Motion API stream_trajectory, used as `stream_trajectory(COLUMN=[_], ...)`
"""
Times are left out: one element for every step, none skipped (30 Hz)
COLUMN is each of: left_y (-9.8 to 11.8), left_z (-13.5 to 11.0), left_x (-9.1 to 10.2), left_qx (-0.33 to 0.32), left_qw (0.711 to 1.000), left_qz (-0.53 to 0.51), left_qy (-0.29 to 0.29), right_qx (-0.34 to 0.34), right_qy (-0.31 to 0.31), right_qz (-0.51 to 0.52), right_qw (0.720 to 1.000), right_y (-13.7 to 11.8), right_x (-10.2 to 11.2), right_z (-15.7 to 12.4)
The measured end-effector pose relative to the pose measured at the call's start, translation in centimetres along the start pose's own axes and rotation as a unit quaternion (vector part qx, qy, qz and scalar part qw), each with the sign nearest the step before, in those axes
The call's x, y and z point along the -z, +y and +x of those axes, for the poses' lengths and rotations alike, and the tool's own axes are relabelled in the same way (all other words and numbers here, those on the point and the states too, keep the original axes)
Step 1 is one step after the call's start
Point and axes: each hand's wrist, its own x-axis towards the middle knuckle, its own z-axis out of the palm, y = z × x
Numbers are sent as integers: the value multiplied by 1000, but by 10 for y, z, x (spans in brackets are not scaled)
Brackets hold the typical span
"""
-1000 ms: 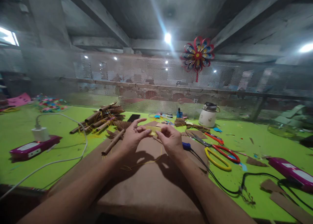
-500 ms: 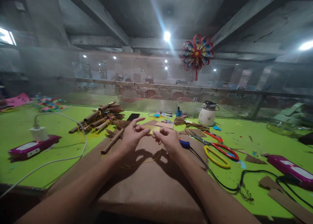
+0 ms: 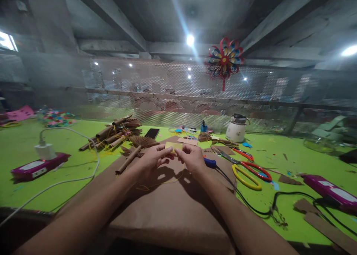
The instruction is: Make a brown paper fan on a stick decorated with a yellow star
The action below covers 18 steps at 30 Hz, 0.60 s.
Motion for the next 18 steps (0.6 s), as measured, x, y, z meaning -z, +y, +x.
stream_trajectory(left_y=[-1,-1,-2,-2,-2,-1,0,1,2,3,3,4,4,3,3,2,1,1], left_z=[0,0,0,0,0,1,0,0,0,-1,-1,-1,-1,-2,-2,-2,-1,-1], left_x=[1,1,1,1,1,1,0,-1,-2,-2,-3,-4,-4,-4,-5,-4,-4,-4], left_qx=[1,-3,-10,-20,-31,-40,-48,-53,-57,-60,-62,-65,-68,-71,-74,-76,-75,-72], left_qw=[1000,1000,999,998,997,995,993,991,989,988,987,986,986,985,985,985,985,985], left_qz=[14,27,39,54,71,89,106,120,130,137,141,144,146,148,149,151,152,153], left_qy=[-8,-8,-4,1,7,14,21,27,33,39,43,46,47,48,48,48,46,44], right_qx=[1,0,-2,-5,-9,-13,-19,-28,-39,-52,-64,-75,-84,-90,-94,-97,-99,-102], right_qy=[1,2,2,2,1,0,-3,-10,-21,-37,-52,-66,-76,-81,-82,-81,-78,-73], right_qz=[-1,-3,-4,-5,-2,5,17,36,58,81,105,124,138,146,149,148,145,142], right_qw=[1000,1000,1000,1000,1000,1000,1000,999,997,995,991,987,984,982,981,981,981,982], right_y=[1,1,1,1,1,1,1,2,2,3,4,5,5,6,6,6,6,6], right_x=[0,0,1,1,1,1,1,1,1,2,2,3,4,4,5,5,5,5], right_z=[0,0,0,0,0,0,0,0,0,0,0,0,0,0,1,1,1,1])
